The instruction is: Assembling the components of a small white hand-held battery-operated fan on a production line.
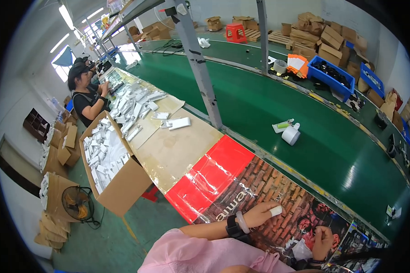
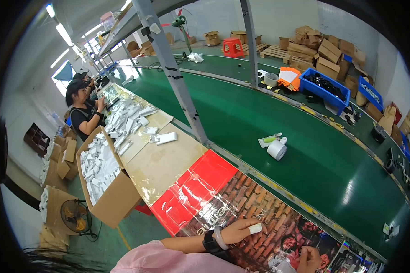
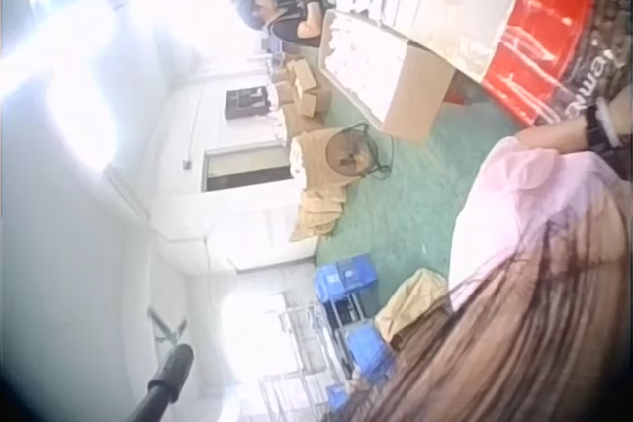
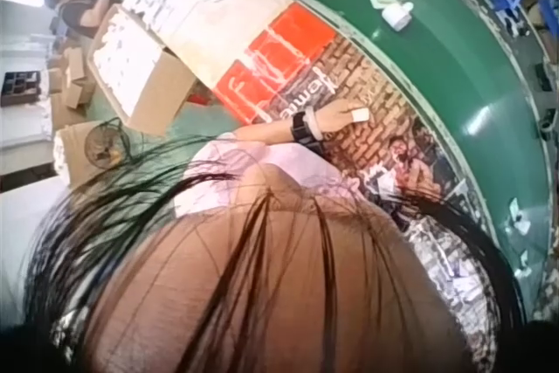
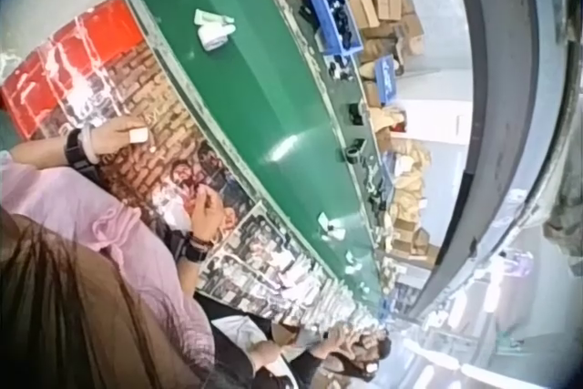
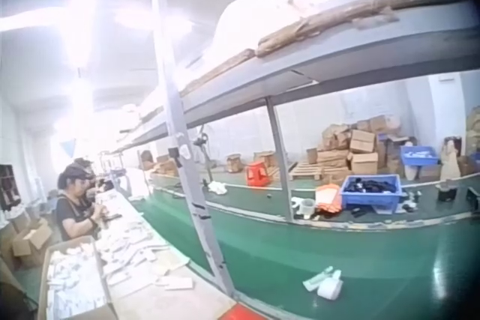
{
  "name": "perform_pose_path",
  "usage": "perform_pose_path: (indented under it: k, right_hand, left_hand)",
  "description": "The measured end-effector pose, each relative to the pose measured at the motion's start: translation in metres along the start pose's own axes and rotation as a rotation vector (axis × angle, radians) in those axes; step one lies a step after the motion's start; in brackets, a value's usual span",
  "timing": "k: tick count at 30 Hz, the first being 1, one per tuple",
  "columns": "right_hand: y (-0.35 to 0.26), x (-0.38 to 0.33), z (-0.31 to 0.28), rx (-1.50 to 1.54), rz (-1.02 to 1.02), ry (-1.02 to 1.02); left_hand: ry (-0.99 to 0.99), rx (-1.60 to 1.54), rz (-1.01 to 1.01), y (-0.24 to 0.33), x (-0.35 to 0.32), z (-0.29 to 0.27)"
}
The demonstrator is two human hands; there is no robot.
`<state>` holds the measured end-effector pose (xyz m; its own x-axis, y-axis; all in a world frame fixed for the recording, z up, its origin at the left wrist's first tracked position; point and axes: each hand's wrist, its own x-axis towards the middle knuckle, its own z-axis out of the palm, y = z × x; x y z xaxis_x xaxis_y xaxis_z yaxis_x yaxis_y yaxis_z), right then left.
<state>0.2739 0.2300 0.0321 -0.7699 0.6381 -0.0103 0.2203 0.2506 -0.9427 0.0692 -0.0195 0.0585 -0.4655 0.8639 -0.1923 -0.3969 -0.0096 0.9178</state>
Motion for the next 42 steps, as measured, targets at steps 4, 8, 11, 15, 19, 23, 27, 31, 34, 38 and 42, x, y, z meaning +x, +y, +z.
perform_pose_path:
  k: [4,8,11,15,19,23,27,31,34,38,42]
  right_hand:
    - [0.0,0.0,0.001,0.021,0.031,0.007]
    - [-0.002,-0.004,0.001,0.029,0.024,0.003]
    - [-0.005,-0.007,0.001,-0.007,-0.004,0.0]
    - [-0.027,-0.008,0.001,-0.211,-0.108,0.051]
    - [-0.031,0.001,0.009,-0.29,-0.168,0.032]
    - [-0.049,-0.003,0.003,-0.28,-0.213,0.022]
    - [-0.066,-0.012,-0.028,-0.468,-0.206,-0.152]
    - [-0.079,0.014,-0.088,-0.78,-0.093,-0.068]
    - [-0.041,0.061,-0.164,-0.936,-0.017,0.091]
    - [0.028,0.14,-0.257,-1.129,0.132,0.411]
    - [0.056,0.202,-0.284,-1.154,0.432,0.671]
  left_hand:
    - [0.012,0.002,0.017,-0.005,-0.001,0.0]
    - [0.0,0.002,0.012,-0.004,-0.005,0.001]
    - [-0.003,0.051,0.043,-0.006,-0.006,0.002]
    - [0.071,0.204,0.09,-0.007,-0.005,0.0]
    - [0.138,0.124,0.024,-0.005,-0.009,-0.003]
    - [0.138,0.075,-0.047,0.012,-0.004,0.003]
    - [0.148,0.036,-0.017,-0.002,-0.001,0.004]
    - [0.138,0.014,-0.01,0.002,-0.004,0.005]
    - [0.159,0.002,-0.039,0.006,-0.005,0.01]
    - [0.224,-0.033,-0.064,0.011,0.001,0.013]
    - [0.197,0.029,-0.112,0.012,0.0,-0.001]
